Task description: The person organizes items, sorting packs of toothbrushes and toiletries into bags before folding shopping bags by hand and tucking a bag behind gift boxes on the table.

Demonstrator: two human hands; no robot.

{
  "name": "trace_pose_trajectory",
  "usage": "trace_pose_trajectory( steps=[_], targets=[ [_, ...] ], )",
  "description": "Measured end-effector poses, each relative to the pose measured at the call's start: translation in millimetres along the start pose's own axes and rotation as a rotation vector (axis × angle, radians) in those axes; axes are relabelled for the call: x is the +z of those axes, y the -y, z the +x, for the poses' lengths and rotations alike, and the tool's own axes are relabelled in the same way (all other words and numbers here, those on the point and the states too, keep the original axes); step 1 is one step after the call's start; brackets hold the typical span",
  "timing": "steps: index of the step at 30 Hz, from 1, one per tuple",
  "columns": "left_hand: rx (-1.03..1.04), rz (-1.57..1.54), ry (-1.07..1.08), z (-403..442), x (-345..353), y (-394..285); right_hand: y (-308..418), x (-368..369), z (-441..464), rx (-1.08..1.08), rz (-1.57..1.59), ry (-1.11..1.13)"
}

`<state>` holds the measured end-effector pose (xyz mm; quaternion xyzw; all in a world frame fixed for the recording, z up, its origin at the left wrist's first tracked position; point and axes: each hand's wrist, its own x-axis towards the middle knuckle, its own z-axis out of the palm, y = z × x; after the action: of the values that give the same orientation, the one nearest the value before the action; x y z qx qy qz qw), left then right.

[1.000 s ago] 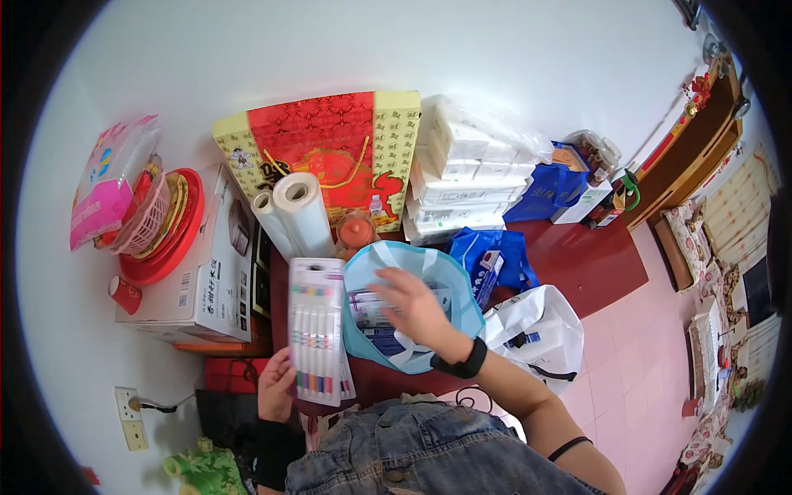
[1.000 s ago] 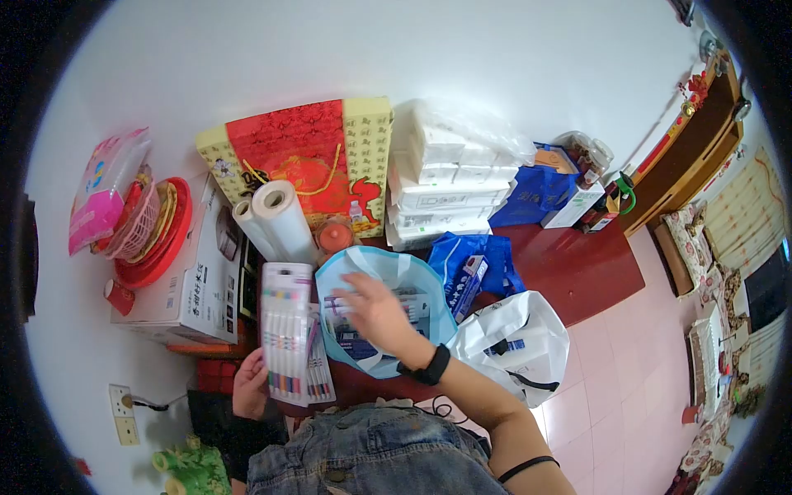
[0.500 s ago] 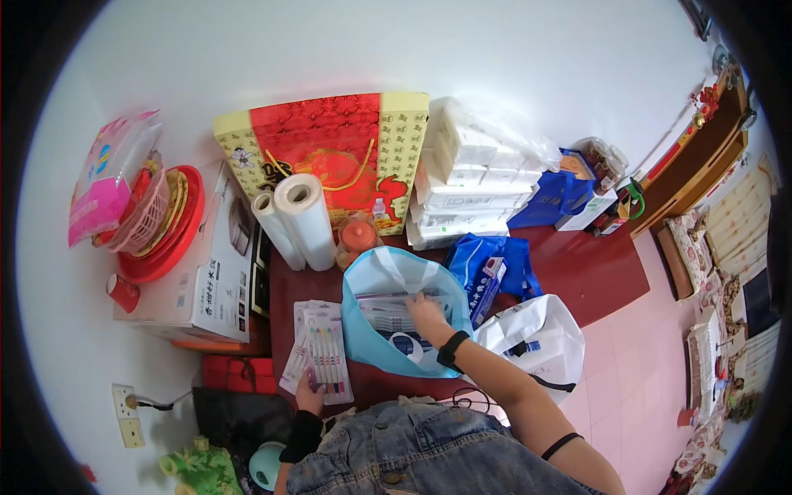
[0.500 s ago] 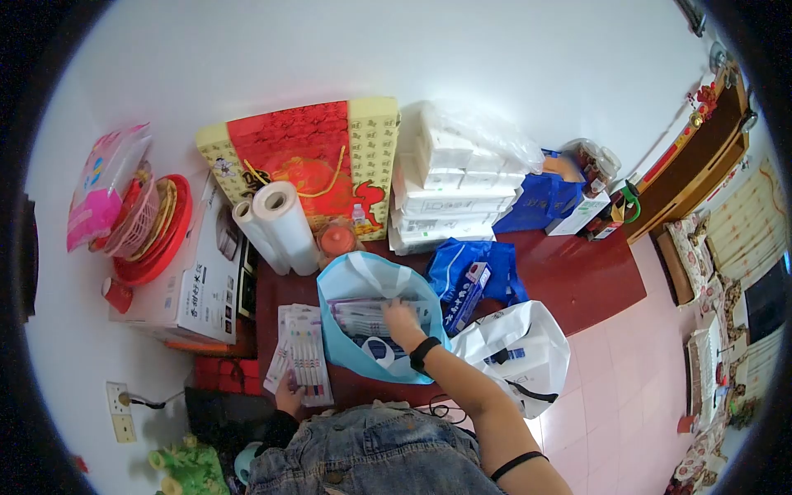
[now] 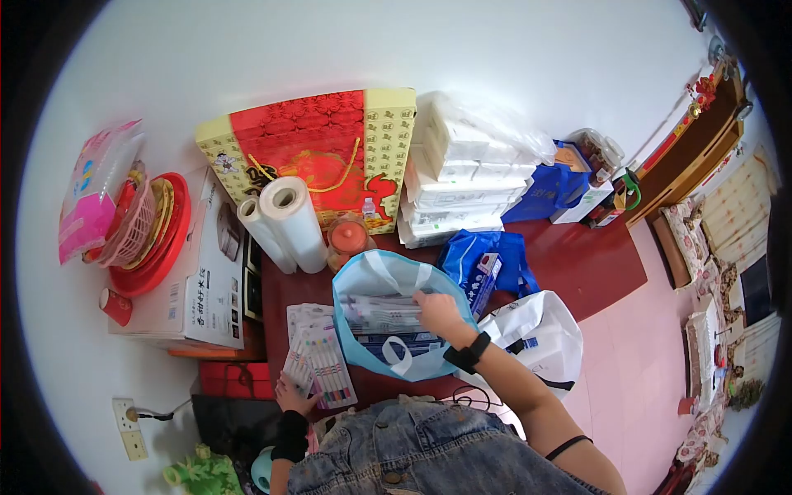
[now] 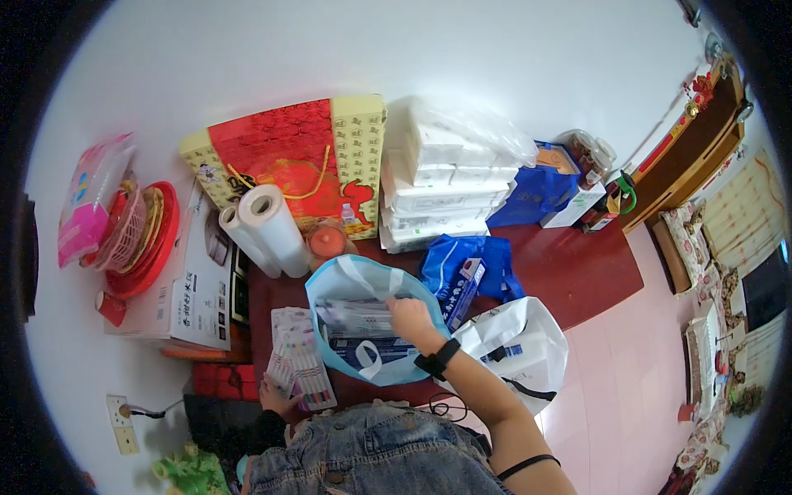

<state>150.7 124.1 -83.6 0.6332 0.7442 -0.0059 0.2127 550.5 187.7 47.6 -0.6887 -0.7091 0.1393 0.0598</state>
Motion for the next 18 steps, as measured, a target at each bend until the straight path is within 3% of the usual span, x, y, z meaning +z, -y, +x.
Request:
trace_pose_trajectory(
  steps=[5, 8, 14, 18],
  targets=[
    [-0.035, -0.007, 0.107, 1, 7, -26, 1, -50, -19, 0.054, 0.092, -0.128],
    [0.054, -0.101, 0.144, 11, 19, -30, -2, -69, -29, 0.098, 0.179, -0.195],
    [0.06, -0.29, 0.02, 9, 13, -21, -1, -72, -38, 0.127, 0.51, -0.266],
    [0.232, -0.291, -0.05, 7, 14, -2, 5, -66, -39, 0.145, 0.776, -0.251]
  ],
)
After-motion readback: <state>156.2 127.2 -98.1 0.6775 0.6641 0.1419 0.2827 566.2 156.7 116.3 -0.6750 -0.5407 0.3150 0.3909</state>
